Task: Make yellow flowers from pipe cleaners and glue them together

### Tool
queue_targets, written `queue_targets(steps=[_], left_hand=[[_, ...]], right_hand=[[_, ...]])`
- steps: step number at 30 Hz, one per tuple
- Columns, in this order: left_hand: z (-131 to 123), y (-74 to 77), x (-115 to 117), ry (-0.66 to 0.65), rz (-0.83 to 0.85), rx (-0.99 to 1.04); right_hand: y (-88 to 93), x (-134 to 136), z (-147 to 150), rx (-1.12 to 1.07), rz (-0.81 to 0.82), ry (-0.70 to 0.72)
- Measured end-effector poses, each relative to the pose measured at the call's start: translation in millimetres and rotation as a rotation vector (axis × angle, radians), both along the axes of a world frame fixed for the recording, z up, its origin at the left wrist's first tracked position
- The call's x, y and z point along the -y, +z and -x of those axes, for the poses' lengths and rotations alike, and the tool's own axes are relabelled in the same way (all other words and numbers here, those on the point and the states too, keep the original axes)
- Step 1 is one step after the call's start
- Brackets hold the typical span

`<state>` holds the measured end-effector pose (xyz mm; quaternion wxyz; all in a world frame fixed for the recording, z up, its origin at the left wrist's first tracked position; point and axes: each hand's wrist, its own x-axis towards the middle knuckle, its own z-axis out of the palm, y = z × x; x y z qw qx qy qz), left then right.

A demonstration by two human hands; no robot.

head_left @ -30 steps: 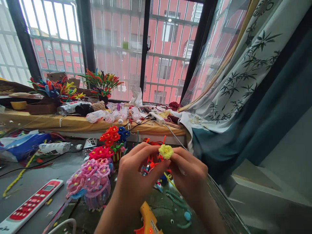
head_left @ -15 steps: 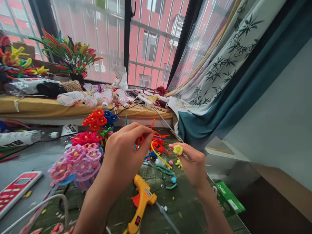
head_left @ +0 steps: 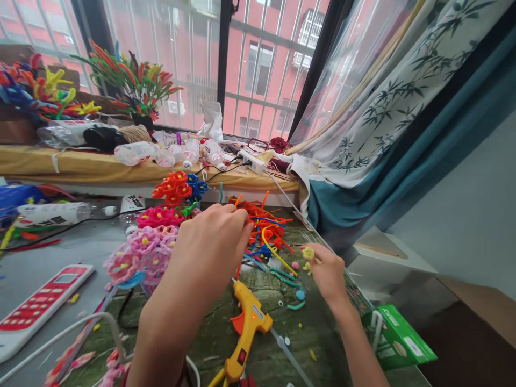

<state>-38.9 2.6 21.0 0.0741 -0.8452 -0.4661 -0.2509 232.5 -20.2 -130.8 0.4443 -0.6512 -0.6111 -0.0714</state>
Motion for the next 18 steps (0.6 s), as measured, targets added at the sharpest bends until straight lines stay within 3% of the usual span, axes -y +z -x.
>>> queue_targets(steps=[8, 13, 18], left_hand=[[-2.8, 9.8, 6.2, 0.075, 0.195, -0.132], [-5.2, 11.0, 7.4, 0.127, 0.23, -0.16], [-2.3, 11.1, 3.1, 0.162, 0.244, -0.166]], right_hand=[[-21.4, 4.4, -16.1, 0.144, 0.157, -0.177], [-27.6, 14.4, -16.2, 0.21, 0.297, -0.35], [-29.4, 19.0, -14.3, 0.265, 0.405, -0.416]])
